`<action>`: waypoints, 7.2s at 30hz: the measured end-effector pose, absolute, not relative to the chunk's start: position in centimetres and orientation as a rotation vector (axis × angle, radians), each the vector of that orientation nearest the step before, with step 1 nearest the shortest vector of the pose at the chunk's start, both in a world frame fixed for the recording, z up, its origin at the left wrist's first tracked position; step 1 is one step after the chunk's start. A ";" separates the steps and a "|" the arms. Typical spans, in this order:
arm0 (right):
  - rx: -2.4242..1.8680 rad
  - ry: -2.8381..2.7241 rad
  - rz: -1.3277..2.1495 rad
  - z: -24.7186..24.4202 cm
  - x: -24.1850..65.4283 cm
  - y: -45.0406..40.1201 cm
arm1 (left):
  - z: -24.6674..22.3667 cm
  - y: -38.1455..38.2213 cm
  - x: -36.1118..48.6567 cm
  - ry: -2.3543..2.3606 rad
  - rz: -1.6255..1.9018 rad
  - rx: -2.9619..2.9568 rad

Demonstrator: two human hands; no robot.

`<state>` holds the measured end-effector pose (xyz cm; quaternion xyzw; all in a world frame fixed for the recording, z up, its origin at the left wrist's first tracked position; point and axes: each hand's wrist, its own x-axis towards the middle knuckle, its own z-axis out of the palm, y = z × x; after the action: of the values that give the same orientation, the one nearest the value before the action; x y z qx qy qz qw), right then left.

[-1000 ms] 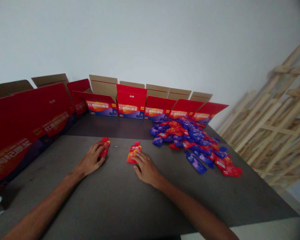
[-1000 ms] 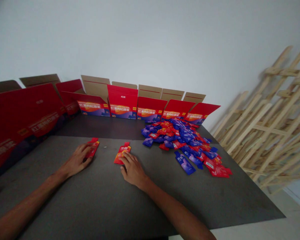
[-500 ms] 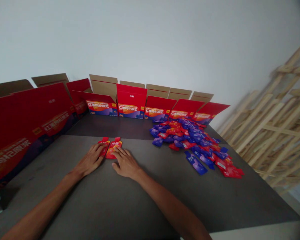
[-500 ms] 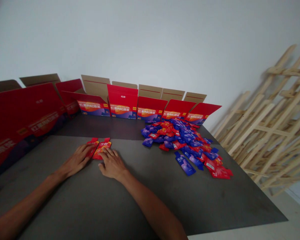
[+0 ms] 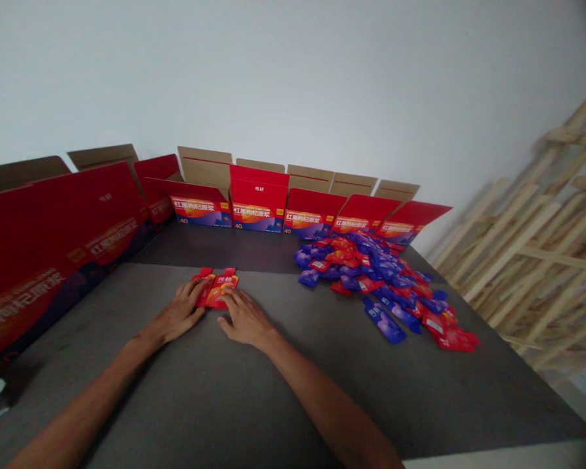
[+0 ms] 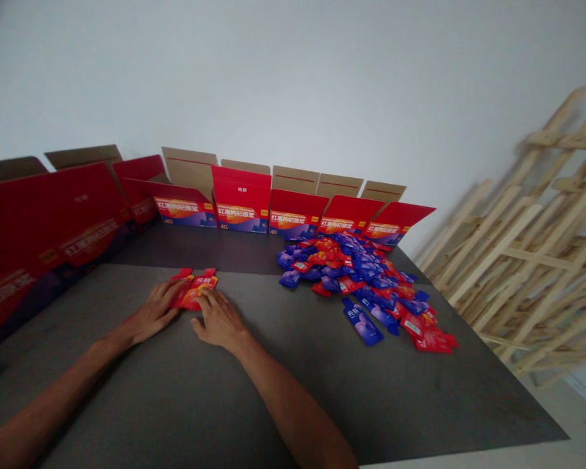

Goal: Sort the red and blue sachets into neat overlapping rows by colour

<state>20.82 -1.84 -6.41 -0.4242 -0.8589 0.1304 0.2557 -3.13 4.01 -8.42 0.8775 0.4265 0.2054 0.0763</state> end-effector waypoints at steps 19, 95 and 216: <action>-1.070 -2.335 0.373 -6.4 21.6 -1.4 | -7.8 3.1 -2.5 1.284 0.504 2.723; -1.930 -2.145 0.484 -3.6 28.9 -1.8 | -6.6 2.1 0.6 1.190 0.433 2.888; -1.038 -2.113 0.379 -8.5 28.2 -1.9 | -6.8 1.5 1.2 1.168 0.395 2.866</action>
<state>28.17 -1.89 -8.53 -0.4045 -0.8233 0.1476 0.3697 1.20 1.54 -6.84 0.9185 0.3744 0.1265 0.0110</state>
